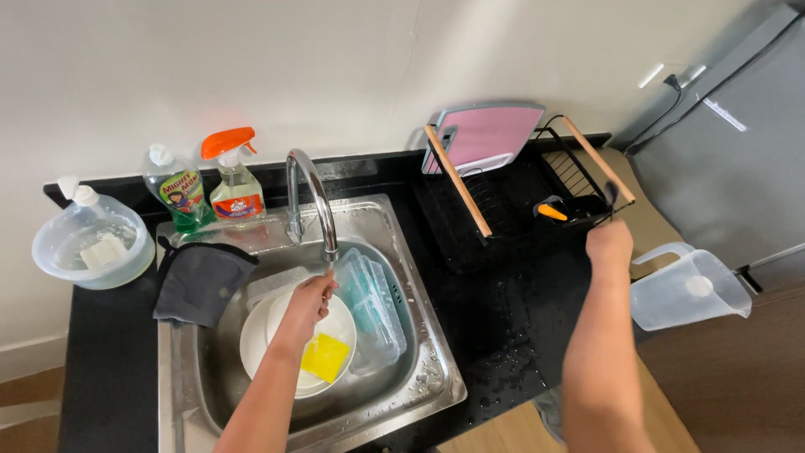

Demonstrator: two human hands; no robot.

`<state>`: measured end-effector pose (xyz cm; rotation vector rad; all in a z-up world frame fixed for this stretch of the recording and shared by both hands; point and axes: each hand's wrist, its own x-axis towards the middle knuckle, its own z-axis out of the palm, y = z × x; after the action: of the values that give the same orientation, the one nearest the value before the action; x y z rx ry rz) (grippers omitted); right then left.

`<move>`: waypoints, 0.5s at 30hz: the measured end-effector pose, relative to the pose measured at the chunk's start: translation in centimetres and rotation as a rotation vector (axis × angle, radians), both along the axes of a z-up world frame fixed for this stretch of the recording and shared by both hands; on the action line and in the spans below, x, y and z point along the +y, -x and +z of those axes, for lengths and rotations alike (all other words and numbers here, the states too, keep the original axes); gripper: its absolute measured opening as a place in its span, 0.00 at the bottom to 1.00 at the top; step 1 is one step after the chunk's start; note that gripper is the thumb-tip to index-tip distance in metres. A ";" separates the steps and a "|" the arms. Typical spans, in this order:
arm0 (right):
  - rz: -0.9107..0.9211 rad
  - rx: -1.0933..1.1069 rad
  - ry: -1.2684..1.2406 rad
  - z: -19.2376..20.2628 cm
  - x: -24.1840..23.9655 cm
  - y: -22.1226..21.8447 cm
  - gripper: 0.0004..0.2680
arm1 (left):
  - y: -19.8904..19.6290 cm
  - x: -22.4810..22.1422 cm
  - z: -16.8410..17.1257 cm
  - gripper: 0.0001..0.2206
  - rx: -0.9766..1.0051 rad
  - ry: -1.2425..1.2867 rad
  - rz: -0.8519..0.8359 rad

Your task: Washing plates and cutlery in a kitchen sink using a sponge and dish soap.

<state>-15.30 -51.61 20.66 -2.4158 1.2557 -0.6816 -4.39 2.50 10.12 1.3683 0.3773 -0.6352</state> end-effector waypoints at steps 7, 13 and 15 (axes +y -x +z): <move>-0.022 0.422 -0.035 -4.0 -9.9 -5.8 0.13 | 0.5 -0.8 -1.9 0.14 -0.025 0.028 -0.044; 0.088 0.253 -0.316 -4.1 -10.3 -7.7 0.14 | 1.2 0.0 -0.6 0.14 0.005 0.015 -0.018; 0.082 0.215 -0.345 -6.1 -13.0 -8.8 0.12 | 0.9 0.1 -0.8 0.14 0.005 0.022 -0.013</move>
<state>-6.53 -64.56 14.52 -2.2770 1.2280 -0.1646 -5.32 2.56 9.31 1.3488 0.3651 -0.6521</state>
